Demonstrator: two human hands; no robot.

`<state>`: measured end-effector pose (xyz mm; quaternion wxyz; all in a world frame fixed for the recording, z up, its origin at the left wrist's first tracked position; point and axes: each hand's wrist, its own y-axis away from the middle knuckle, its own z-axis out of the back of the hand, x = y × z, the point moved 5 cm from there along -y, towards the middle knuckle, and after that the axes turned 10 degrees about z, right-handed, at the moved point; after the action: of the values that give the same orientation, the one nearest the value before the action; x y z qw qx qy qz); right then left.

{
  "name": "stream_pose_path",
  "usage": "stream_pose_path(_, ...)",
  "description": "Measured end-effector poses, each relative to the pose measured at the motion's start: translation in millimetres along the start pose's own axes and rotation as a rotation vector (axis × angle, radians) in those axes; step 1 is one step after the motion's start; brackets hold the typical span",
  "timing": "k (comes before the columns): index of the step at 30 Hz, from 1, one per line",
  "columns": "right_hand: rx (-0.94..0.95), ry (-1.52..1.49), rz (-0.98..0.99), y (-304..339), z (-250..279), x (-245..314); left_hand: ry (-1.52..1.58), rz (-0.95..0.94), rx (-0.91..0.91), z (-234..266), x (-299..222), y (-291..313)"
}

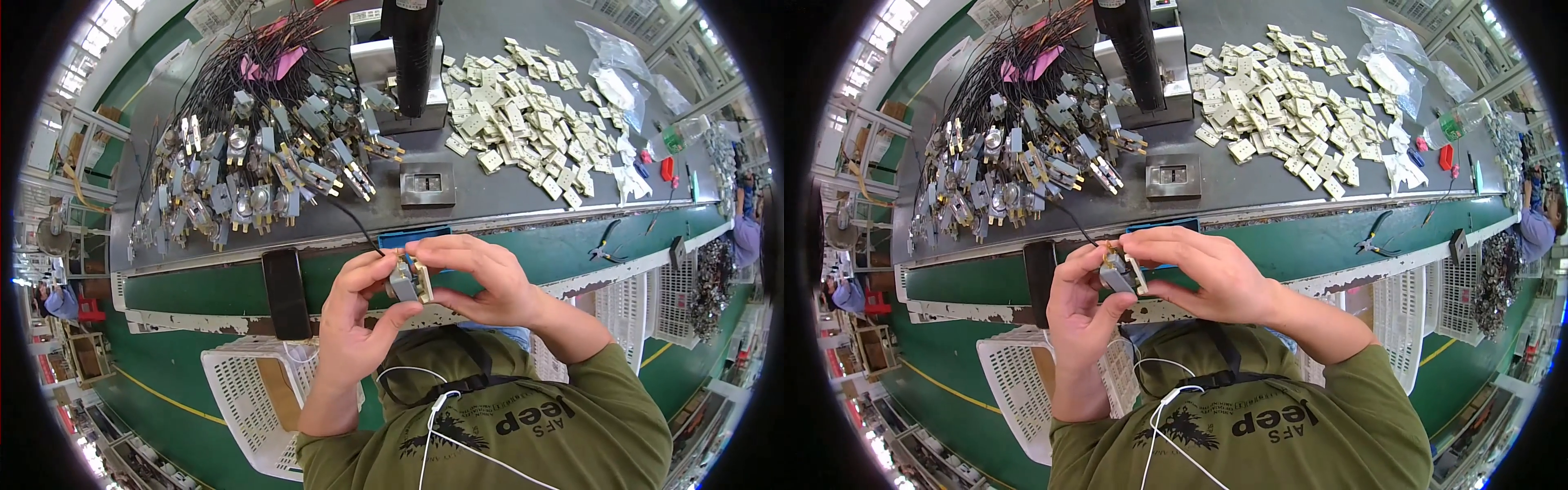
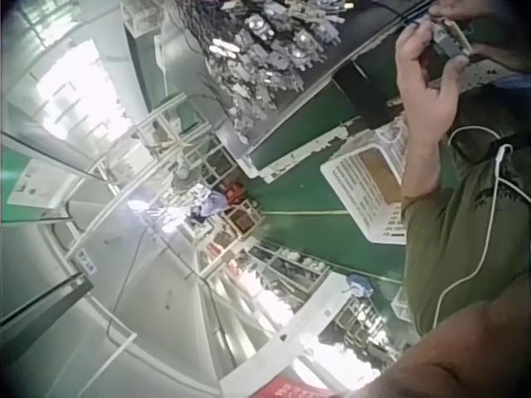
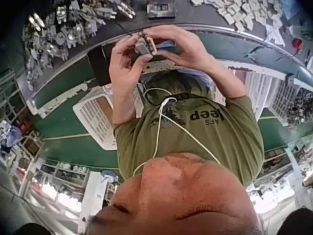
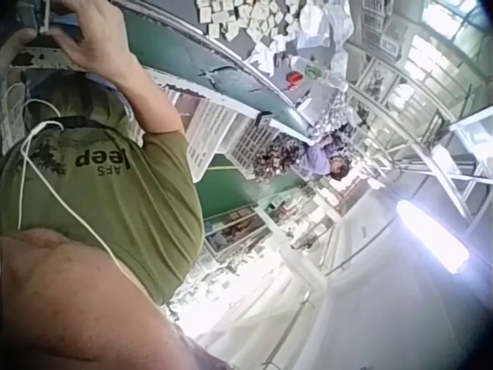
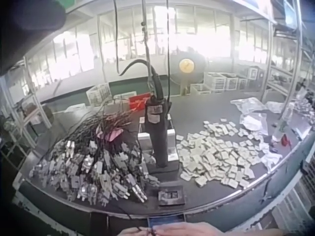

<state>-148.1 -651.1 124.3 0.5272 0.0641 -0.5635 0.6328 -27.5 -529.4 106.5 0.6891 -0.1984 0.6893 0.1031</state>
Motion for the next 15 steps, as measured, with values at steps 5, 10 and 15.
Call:
stream_pose_path(5, 0.009, 0.028, 0.029, -1.1, 0.0, 1.8, -0.054, -0.017, -0.013, -0.3, -1.8, -0.7)
stream_pose_path(10, 0.025, 0.075, 0.064, -3.0, 0.5, 3.3, -0.05, 0.045, 0.029, -0.1, -0.3, 2.0)
stream_pose_path(15, 0.027, 0.118, 0.096, -2.7, 0.9, 3.3, -0.171, 0.003, -0.036, 1.5, -3.3, -1.1)
